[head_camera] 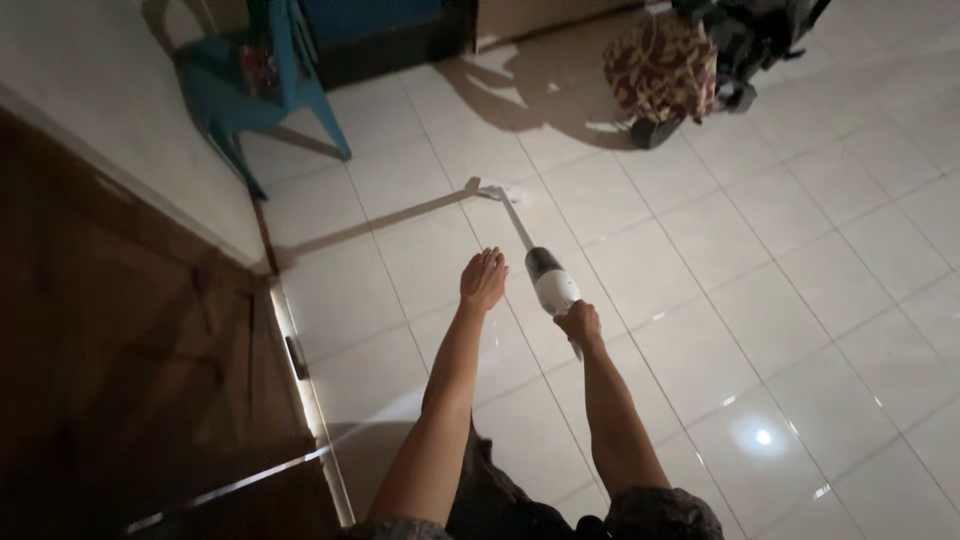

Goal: The person vacuums the tiled floor around boxes, a motorcycle, and a plastic chair using a handheld vacuum cleaner.

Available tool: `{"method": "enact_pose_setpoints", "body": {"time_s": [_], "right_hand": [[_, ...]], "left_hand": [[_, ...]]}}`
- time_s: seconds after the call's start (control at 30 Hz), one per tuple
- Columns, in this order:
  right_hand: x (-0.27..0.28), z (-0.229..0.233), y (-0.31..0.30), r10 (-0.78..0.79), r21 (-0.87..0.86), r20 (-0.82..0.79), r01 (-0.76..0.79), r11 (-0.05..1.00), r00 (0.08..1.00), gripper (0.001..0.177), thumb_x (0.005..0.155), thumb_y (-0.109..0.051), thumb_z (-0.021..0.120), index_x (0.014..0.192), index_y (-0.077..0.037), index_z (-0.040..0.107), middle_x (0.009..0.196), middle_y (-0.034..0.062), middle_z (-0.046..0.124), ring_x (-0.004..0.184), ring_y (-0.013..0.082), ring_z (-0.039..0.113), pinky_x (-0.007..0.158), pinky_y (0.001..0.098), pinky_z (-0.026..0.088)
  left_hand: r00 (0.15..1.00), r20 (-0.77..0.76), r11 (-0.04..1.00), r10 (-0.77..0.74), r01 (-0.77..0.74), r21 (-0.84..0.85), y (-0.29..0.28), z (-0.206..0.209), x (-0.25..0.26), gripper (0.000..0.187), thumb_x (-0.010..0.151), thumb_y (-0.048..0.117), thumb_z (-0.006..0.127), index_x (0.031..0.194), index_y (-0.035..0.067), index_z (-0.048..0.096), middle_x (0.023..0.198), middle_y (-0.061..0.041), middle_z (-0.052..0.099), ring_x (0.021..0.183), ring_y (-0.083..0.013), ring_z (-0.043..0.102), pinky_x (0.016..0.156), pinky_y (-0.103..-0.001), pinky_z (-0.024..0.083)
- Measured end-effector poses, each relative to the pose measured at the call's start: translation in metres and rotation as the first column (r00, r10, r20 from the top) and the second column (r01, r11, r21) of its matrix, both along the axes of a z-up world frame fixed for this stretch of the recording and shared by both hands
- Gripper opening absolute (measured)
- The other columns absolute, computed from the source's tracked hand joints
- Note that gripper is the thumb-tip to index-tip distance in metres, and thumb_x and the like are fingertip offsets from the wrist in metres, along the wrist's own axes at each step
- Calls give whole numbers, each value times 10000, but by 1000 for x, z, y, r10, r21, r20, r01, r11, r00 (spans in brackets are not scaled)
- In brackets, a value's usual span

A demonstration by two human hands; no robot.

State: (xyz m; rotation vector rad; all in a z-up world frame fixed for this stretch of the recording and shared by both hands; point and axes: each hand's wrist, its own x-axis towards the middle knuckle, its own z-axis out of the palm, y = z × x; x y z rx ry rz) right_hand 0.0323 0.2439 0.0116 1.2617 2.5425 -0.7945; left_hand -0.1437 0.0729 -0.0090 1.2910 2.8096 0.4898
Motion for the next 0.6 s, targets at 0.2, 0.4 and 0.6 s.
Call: {"method": "enact_pose_setpoints", "body": {"time_s": [0.2, 0.4, 0.6], "right_hand": [[-86, 9, 38, -11, -33, -7, 11, 999, 1000, 347, 770, -225, 764, 987, 45, 749, 680, 155, 739, 593, 255, 749, 632, 407, 631], [-160, 10, 67, -60, -39, -2, 60, 997, 998, 342, 793, -232, 745, 991, 47, 747, 693, 160, 739, 590, 254, 747, 624, 406, 621], [-231, 8, 104, -47, -4, -38, 47, 999, 998, 370, 793, -245, 774, 985, 68, 731, 712, 182, 737, 578, 270, 745, 601, 399, 625]], "left_hand": [[1000, -21, 1000, -17, 18, 24, 42, 20, -80, 417, 1053, 312, 500, 1322, 5, 585, 1484, -138, 534, 1392, -283, 483, 1169, -421, 365], [998, 52, 999, -33, 35, -29, 63, 36, -143, 387, 1083, 301, 485, 1305, 5, 597, 1481, -119, 551, 1405, -262, 485, 1188, -397, 380], [999, 26, 999, -28, 29, -45, 102, 9, -213, 449, 1057, 324, 480, 1334, -18, 569, 1495, -150, 515, 1389, -288, 459, 1146, -413, 372]]}}
